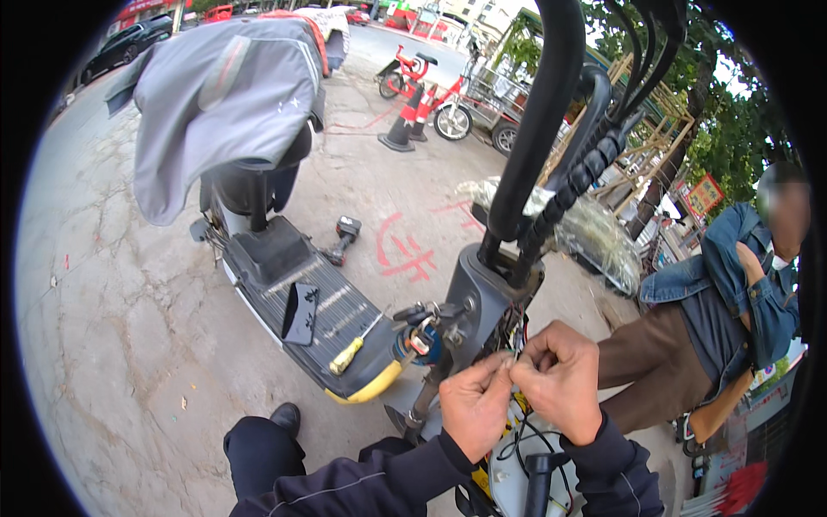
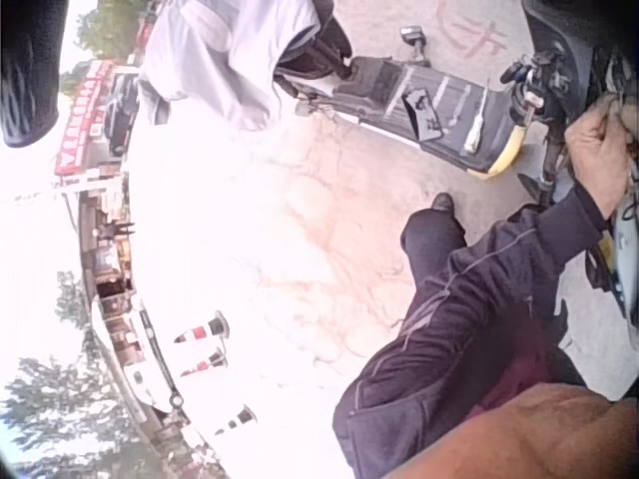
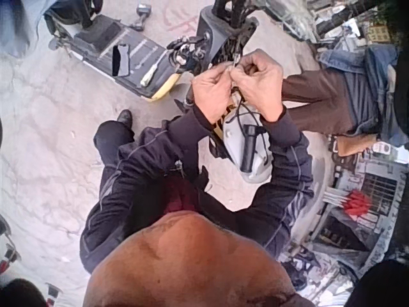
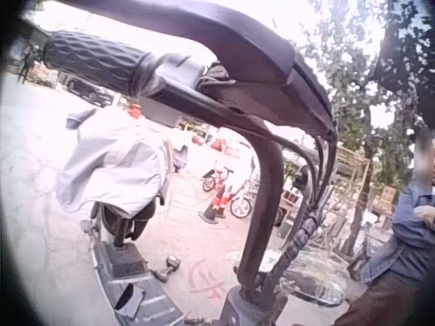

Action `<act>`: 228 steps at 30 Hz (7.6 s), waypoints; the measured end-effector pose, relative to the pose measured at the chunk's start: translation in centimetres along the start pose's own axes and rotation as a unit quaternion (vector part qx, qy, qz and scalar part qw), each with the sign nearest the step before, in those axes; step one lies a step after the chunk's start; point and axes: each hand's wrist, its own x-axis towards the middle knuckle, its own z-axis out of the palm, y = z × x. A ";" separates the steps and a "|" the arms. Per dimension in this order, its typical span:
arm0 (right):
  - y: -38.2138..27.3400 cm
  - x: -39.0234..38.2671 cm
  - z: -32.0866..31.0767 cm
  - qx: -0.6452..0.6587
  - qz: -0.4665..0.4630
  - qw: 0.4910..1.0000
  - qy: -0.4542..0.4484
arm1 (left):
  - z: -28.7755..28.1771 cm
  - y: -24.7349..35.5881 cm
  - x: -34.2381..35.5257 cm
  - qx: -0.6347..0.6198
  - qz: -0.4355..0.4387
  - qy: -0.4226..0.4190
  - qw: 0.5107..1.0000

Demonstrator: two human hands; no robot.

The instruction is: The person repairs an electric scooter's wiring harness at the handlebar area. They strip wire ends, twist connections, and secure them with electrical tape while using pliers and scissors. The scooter remains stationary on a paved outdoor area.

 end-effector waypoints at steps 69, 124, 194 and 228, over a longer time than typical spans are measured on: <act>1.8 -1.2 -1.2 0.060 -0.148 0.982 -0.099 | -1.0 1.7 -0.2 -0.085 -0.016 -0.068 0.994; 2.8 -1.3 -1.1 0.180 0.098 0.976 -0.069 | 0.4 2.3 -1.4 -0.051 -0.054 -0.068 0.995; 2.8 3.9 -3.7 0.137 0.056 0.946 -0.287 | 1.1 3.8 0.1 -0.125 -0.180 -0.033 0.975; 4.4 3.6 -3.0 0.193 0.032 0.930 -0.310 | -0.7 4.9 1.5 -0.226 -0.339 -0.132 0.904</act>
